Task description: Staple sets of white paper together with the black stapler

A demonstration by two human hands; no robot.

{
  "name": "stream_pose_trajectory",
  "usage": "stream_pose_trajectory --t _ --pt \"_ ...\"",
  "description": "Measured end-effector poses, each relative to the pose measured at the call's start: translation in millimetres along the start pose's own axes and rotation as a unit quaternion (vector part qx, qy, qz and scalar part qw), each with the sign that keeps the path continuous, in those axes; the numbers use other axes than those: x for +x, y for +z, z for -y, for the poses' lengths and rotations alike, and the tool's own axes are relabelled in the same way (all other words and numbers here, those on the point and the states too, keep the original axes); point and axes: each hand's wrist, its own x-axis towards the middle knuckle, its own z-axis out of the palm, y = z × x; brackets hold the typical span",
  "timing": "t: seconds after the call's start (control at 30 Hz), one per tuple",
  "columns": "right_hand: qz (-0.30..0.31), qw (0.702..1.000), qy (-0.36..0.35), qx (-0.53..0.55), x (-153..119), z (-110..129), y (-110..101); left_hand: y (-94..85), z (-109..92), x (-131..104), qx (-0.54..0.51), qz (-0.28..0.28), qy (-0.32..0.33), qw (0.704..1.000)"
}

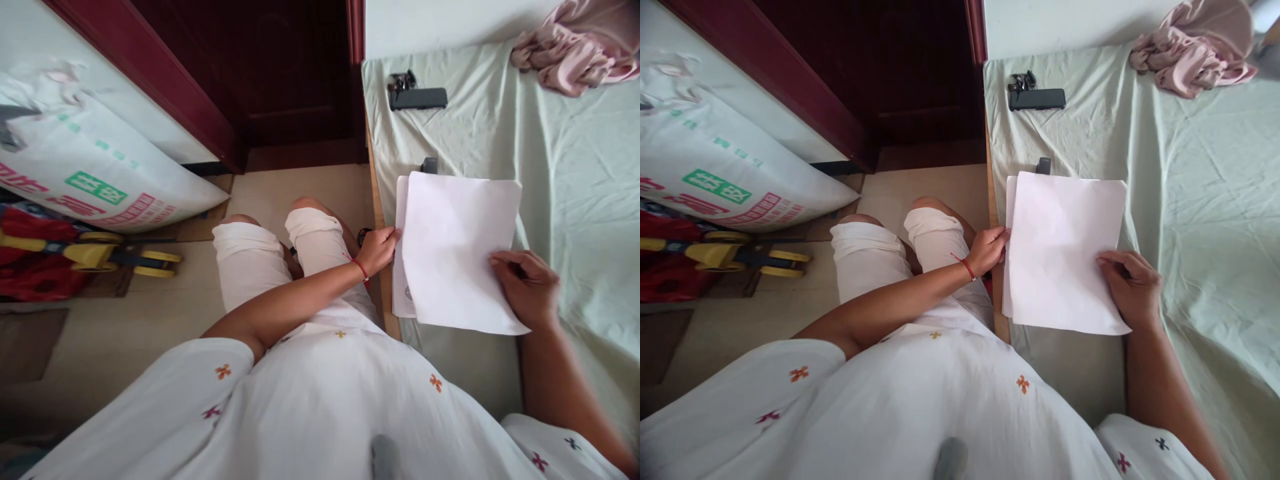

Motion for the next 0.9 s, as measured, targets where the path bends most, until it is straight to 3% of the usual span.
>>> stream_pose_trajectory --t 0.27,0.9 --pt "0.019 0.995 -0.080 -0.055 3 -6 3 0.5 1 0 -0.022 0.005 -0.003 1.000" --pt "0.035 0.988 -0.122 -0.090 -1 -15 6 -1.8 0 -2 -0.014 0.006 0.002 1.000"
